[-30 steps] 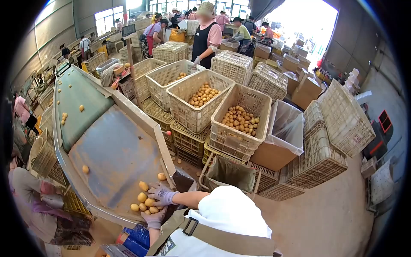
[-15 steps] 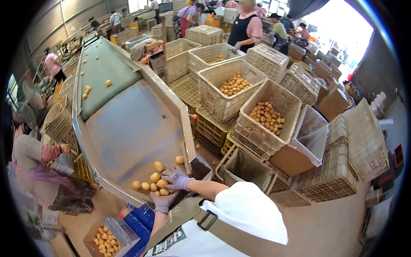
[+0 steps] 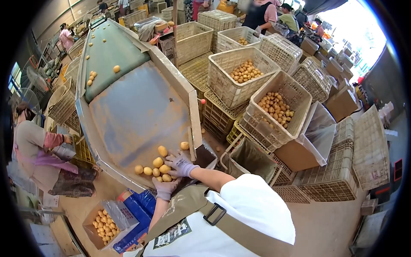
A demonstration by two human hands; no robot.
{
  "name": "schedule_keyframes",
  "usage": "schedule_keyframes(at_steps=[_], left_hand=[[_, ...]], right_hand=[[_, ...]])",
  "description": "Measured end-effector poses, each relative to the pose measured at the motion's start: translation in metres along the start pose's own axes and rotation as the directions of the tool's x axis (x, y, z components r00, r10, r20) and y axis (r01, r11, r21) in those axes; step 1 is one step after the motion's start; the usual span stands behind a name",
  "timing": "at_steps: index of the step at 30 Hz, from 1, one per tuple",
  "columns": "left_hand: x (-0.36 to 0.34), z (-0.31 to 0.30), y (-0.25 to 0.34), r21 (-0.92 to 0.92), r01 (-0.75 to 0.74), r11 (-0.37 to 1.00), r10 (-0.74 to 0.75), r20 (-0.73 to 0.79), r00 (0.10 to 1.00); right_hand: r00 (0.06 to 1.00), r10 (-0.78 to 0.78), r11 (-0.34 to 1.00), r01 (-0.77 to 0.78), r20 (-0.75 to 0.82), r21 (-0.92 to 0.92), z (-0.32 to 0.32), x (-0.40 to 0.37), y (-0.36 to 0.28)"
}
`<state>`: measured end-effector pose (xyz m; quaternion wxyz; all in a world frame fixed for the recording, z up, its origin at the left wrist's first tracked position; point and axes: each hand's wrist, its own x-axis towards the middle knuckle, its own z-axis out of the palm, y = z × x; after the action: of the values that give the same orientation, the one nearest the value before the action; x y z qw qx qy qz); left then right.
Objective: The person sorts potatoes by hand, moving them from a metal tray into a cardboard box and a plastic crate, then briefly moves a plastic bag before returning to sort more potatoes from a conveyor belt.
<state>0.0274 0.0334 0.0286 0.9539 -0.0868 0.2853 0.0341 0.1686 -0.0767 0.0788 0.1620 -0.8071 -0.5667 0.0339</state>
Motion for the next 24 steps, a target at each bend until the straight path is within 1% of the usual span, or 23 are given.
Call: schedule_keyframes(at_steps=[2,5,9,12,15,18,21,24], left_hand=[[0.0,0.0,0.0,0.0,-0.003,1.0,0.003,0.0,1.0],[-0.001,0.004,-0.001,-0.028,0.008,1.0,-0.009,-0.049,0.999],[-0.007,0.015,-0.006,0.061,-0.039,0.997,0.041,-0.034,0.999],[-0.003,0.011,-0.006,0.07,-0.038,0.997,0.04,-0.032,0.999],[-0.002,0.008,-0.002,-0.005,0.01,1.0,-0.01,-0.07,0.998],[0.0,0.007,-0.001,0.018,0.004,1.0,-0.003,-0.078,0.997],[0.004,0.001,0.003,0.003,0.009,1.0,-0.008,-0.083,0.997],[0.006,-0.005,0.002,0.005,0.001,1.0,0.0,-0.056,0.998]], right_hand=[[0.999,-0.009,1.0,0.009,-0.035,0.002,0.001,0.0,0.0],[0.997,-0.023,1.0,0.022,-0.07,-0.006,0.001,0.0,0.002],[0.995,-0.03,1.0,0.03,-0.093,0.002,0.006,0.0,0.003],[1.0,-0.001,1.0,0.001,0.0,-0.002,0.001,0.0,0.002],[1.0,0.005,1.0,-0.005,-0.009,-0.005,0.002,0.0,0.001],[1.0,0.002,1.0,-0.002,-0.007,-0.016,0.0,0.0,0.001],[1.0,-0.001,1.0,0.001,-0.011,-0.012,-0.002,0.0,0.001],[0.999,-0.013,1.0,0.013,-0.044,0.014,-0.002,-0.002,0.002]])
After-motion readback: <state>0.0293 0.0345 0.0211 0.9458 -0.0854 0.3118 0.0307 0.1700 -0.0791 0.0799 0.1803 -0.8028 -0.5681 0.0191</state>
